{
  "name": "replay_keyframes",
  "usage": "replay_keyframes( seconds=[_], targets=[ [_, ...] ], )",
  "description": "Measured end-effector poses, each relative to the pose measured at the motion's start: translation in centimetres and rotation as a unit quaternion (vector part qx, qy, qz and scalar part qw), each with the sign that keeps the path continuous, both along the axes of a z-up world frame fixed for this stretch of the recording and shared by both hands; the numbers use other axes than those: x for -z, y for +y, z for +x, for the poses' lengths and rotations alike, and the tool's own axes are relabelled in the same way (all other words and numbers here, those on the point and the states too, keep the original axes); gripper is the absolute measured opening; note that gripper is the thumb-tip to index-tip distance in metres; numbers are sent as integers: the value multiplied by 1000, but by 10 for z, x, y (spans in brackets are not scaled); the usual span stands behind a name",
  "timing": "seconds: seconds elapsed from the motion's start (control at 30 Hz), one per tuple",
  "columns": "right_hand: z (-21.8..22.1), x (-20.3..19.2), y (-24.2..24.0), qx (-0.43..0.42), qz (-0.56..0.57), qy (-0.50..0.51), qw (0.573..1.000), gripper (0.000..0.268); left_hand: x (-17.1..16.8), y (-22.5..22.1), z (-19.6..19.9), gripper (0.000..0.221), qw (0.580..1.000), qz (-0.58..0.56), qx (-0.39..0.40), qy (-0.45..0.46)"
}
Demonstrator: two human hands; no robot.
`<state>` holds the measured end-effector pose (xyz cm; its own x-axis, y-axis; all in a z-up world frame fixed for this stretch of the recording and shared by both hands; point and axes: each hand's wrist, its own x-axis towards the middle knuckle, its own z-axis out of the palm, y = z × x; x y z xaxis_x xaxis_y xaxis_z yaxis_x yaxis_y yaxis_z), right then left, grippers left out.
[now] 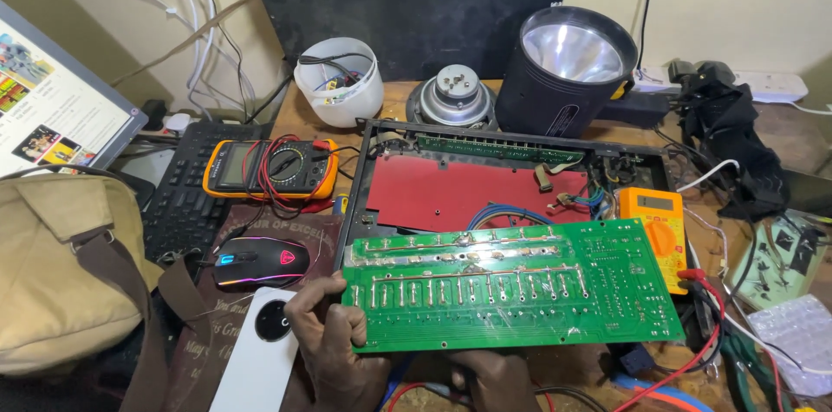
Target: Testing electronic components with a multimeter and reinstalling a circuit board into a device chassis.
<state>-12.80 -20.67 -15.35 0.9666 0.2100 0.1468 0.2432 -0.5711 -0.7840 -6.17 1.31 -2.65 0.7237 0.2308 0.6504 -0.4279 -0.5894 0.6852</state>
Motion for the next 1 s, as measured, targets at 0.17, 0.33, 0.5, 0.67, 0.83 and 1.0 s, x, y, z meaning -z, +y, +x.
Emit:
replay_keyframes(
  seconds=[0.17, 0.33, 0.5, 0.67, 0.83, 1.0],
  targets=[
    [25, -105, 29, 7, 175, 22, 984, 29, -1, -1, 0, 18, 1000, 5, -11, -18],
    [33, -177, 54, 327, 484, 427, 690, 25, 2, 0, -3, 21, 995, -72, 2, 62],
    [42, -149, 44, 268, 423, 471, 727, 55, -24, 7, -5, 21, 992, -72, 0, 103],
    [46, -159, 47, 286, 450, 499, 683, 54, -38, 4, -7, 30, 953, -299, -2, 46],
    [43, -129, 36, 266, 389, 446, 761, 48, -34, 19, -5, 35, 872, -445, -27, 203],
    [45, -148, 42, 259, 447, 464, 720, 48, -51, 17, 1, 32, 854, -441, -3, 275]
  ],
)
